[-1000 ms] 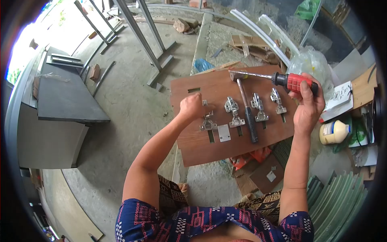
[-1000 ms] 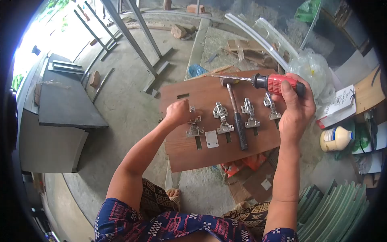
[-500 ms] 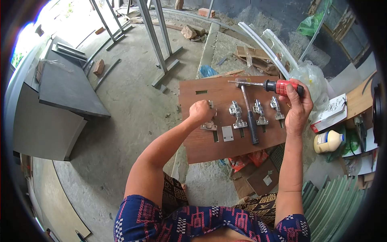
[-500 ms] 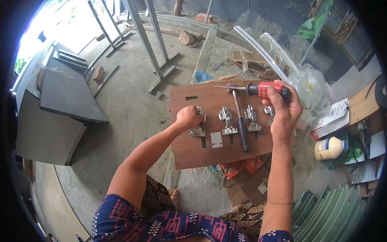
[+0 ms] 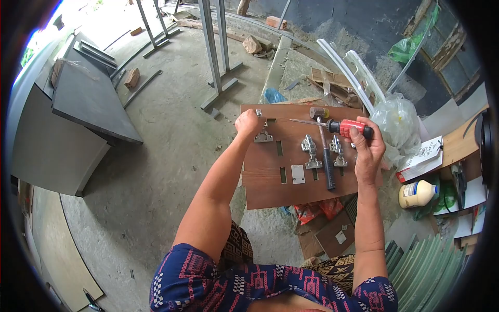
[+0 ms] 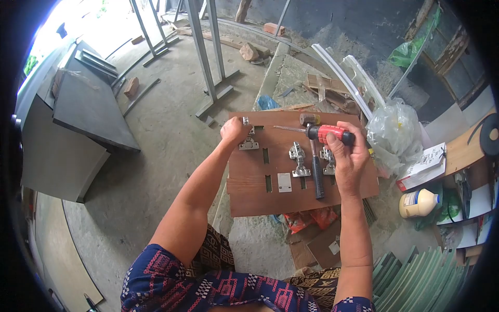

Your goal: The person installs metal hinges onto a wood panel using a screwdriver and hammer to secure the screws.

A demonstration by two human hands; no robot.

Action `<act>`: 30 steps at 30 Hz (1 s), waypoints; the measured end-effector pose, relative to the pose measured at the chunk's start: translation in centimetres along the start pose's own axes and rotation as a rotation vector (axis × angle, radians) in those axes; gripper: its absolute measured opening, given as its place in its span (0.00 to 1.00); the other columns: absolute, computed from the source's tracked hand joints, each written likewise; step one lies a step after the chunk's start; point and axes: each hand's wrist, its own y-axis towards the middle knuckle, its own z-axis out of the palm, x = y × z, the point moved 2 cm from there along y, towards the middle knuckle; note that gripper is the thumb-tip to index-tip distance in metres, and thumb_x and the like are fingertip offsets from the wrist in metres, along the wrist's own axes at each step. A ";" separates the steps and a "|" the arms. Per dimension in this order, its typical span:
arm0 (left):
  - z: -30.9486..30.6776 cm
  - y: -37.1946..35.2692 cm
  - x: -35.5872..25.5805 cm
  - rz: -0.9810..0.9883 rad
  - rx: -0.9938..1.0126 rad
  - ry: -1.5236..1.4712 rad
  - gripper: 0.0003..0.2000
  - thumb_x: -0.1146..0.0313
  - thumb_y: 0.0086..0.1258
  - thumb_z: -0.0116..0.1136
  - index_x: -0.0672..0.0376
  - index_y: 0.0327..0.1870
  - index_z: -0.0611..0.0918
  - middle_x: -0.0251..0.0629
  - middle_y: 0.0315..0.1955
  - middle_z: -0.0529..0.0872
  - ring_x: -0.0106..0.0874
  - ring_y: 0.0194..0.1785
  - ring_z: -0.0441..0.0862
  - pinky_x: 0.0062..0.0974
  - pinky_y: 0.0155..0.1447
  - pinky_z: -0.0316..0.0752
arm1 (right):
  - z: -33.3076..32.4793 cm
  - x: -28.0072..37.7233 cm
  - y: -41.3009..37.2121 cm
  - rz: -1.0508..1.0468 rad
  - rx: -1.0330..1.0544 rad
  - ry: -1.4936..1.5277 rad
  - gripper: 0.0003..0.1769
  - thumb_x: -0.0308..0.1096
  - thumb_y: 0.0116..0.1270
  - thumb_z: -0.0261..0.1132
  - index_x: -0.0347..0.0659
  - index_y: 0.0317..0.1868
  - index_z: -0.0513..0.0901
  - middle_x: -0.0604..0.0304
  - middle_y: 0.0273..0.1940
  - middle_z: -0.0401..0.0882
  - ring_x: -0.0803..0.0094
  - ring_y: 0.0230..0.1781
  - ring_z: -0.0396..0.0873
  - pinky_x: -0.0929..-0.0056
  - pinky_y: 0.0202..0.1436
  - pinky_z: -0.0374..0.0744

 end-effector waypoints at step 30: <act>-0.3 0.8 0.3 0.082 0.063 -0.119 0.33 0.56 0.41 0.75 0.62 0.47 0.72 0.52 0.45 0.82 0.49 0.53 0.79 0.40 0.56 0.73 | 14.1 -8.1 11.8 -0.032 0.390 -0.395 0.15 0.38 0.59 0.70 0.34 0.37 0.79 0.49 0.32 0.83 0.60 0.33 0.82 0.65 0.41 0.79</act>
